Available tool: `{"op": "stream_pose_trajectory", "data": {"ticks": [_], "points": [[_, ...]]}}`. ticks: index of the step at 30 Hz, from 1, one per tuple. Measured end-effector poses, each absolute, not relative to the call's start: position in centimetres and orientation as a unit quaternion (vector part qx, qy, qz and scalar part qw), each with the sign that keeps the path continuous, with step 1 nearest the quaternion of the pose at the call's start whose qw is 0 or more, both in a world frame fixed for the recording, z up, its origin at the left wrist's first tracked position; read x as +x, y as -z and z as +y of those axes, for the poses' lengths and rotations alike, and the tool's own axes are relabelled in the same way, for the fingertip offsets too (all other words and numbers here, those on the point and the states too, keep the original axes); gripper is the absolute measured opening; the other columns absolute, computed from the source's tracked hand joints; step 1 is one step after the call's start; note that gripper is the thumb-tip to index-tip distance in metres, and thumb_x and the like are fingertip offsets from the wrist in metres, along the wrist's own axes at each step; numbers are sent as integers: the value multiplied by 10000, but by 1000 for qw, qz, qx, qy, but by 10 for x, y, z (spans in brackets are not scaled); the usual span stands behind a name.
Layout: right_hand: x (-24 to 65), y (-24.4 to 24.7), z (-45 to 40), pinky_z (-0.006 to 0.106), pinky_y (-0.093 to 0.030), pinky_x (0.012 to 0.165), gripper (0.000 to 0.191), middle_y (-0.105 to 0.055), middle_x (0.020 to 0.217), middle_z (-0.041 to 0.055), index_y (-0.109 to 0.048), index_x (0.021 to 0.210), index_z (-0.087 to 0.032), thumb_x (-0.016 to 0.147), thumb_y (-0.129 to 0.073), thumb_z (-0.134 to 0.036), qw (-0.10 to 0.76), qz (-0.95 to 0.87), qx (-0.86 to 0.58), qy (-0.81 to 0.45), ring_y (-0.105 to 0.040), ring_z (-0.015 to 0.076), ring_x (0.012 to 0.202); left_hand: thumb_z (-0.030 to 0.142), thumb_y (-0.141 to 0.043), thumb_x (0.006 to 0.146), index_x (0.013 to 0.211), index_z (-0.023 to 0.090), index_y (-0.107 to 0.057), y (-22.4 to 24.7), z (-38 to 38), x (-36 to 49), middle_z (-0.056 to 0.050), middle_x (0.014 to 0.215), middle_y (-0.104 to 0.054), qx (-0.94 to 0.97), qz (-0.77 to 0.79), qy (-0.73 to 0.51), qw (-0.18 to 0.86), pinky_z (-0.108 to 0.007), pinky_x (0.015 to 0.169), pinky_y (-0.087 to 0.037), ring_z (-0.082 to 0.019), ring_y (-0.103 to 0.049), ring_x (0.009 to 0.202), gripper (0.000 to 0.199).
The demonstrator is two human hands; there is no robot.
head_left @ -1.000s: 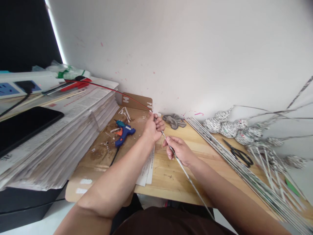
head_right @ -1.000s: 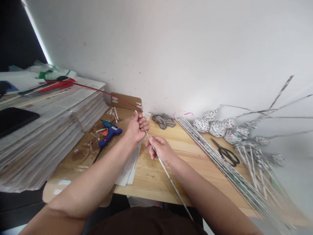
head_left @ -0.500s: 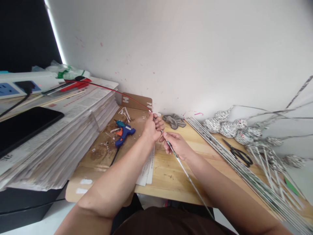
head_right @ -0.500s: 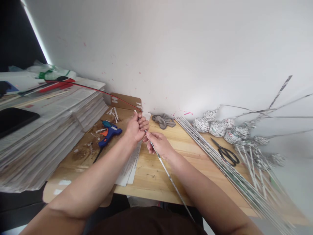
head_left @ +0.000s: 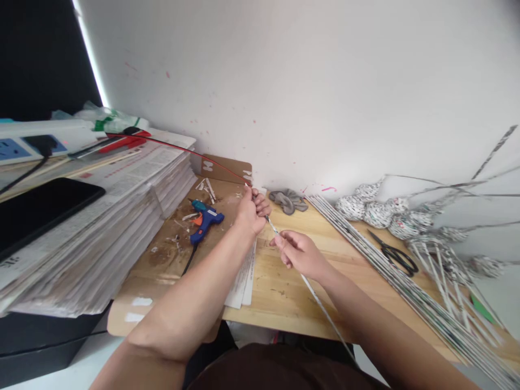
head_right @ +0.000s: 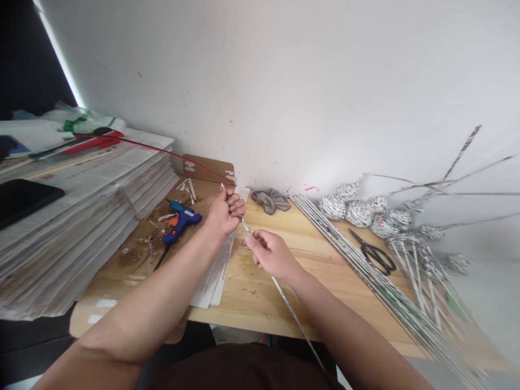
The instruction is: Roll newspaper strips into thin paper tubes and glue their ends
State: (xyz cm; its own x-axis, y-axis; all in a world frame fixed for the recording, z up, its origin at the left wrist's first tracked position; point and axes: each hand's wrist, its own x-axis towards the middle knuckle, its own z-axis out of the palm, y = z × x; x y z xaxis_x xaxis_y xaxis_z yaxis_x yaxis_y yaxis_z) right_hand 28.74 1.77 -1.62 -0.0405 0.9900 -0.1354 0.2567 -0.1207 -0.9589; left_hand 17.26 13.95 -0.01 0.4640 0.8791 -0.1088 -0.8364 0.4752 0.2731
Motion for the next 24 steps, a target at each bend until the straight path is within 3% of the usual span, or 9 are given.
{"op": "stream_pose_trajectory", "data": {"ticks": [2,6,11,16,21,24], "points": [[288,17,17,204,-310,410,384,-446,463,-52,-575,791,-165,841,-507,-540,400,-535,-572,-476,-385,74,388,421,-350,938,641,179,-378,1,140,173,76,458,-236,90,114,-504,851,-141,314,-112,-47,-212,319,385],[287,20,16,214,-269,365,420,-349,412,-82,-543,812,-181,882,-390,-565,398,-464,-518,-598,-299,78,329,419,-346,939,639,179,-379,1,141,172,76,463,-233,82,108,-506,852,-142,316,-116,-47,-217,321,386],[284,24,14,207,-329,443,357,-478,524,-34,-591,820,-175,843,-520,-524,411,-548,-586,-432,-425,82,443,416,-353,938,646,180,-383,1,141,172,77,459,-245,92,117,-509,848,-142,316,-114,-45,-214,316,377],[285,25,16,228,-287,382,405,-343,425,-78,-500,786,-206,899,-340,-561,368,-478,-523,-602,-306,92,336,415,-344,942,645,180,-380,1,141,173,77,453,-244,89,112,-505,851,-142,316,-115,-45,-219,315,380],[281,23,15,225,-317,472,341,-481,558,-18,-546,770,-192,837,-522,-526,381,-605,-607,-348,-430,102,480,414,-346,941,651,181,-385,1,141,173,77,454,-252,94,119,-507,848,-145,317,-118,-47,-218,314,373],[279,22,16,225,-300,441,388,-428,490,-38,-536,774,-192,887,-405,-540,371,-583,-584,-426,-383,98,415,417,-345,940,648,181,-384,1,141,172,77,454,-248,95,119,-506,849,-144,317,-117,-46,-217,315,377]]}}
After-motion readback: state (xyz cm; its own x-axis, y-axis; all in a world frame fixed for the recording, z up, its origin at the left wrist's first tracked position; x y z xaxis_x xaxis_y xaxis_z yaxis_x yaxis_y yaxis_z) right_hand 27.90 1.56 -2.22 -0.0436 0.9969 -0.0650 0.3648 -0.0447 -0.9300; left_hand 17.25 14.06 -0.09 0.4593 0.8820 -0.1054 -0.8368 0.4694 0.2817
